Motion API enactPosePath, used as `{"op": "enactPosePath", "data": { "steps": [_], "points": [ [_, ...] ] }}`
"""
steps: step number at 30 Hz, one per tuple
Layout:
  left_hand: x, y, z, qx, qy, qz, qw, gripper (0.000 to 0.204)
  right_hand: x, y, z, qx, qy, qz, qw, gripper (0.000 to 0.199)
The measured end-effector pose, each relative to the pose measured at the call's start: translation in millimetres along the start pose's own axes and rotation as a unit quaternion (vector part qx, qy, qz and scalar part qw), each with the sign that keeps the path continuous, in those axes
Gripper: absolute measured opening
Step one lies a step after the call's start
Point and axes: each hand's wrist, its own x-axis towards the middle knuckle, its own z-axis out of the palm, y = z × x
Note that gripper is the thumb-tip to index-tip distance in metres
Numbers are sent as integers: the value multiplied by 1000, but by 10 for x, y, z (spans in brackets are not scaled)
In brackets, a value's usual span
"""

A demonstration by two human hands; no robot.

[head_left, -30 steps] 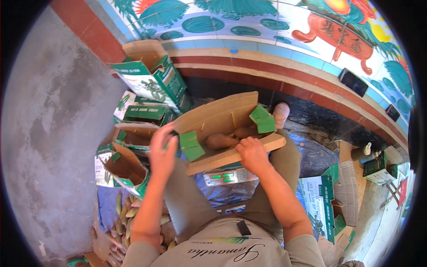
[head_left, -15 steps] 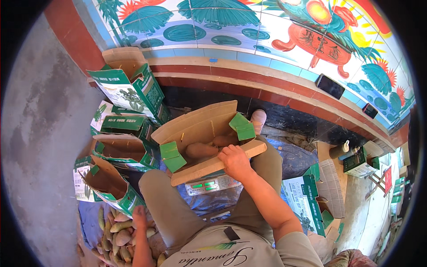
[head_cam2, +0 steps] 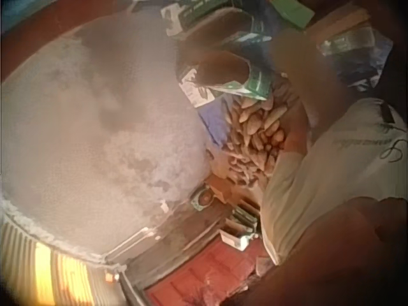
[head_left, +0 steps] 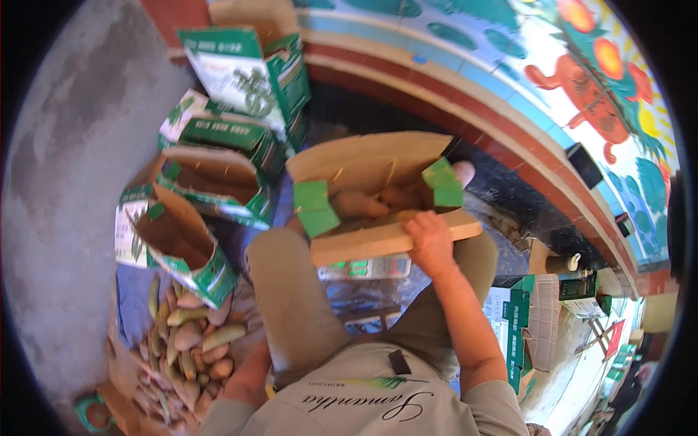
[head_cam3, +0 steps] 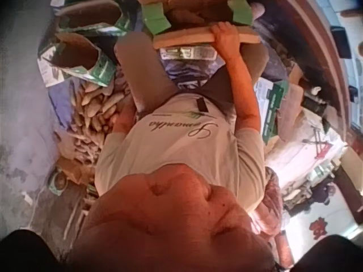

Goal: The person sorts sweet potatoes, weighs them on a scale, and packs them into cardboard boxes by hand.

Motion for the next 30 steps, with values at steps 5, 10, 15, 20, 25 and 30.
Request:
{"op": "enactPosePath", "data": {
  "steps": [5,10,15,20,25,30],
  "points": [
    [-101,-26,22,67,-50,-39,996,27,69,14,-17,-6,-6,7,1000,26],
    [-541,-251,-60,131,-101,-30,986,28,139,-60,-49,1,-13,16,1000,25],
    [-834,-353,-113,189,-156,12,969,29,114,-38,-56,-10,-21,21,1000,28],
    [-697,-91,3,225,-187,36,956,30,148,-68,-43,-15,-48,17,999,29],
    [-892,118,177,231,-188,37,954,31,104,-56,-36,-22,-71,5,997,29],
    [-936,265,294,256,-191,52,946,32,79,-30,-10,-37,-63,11,997,30]
  ]
}}
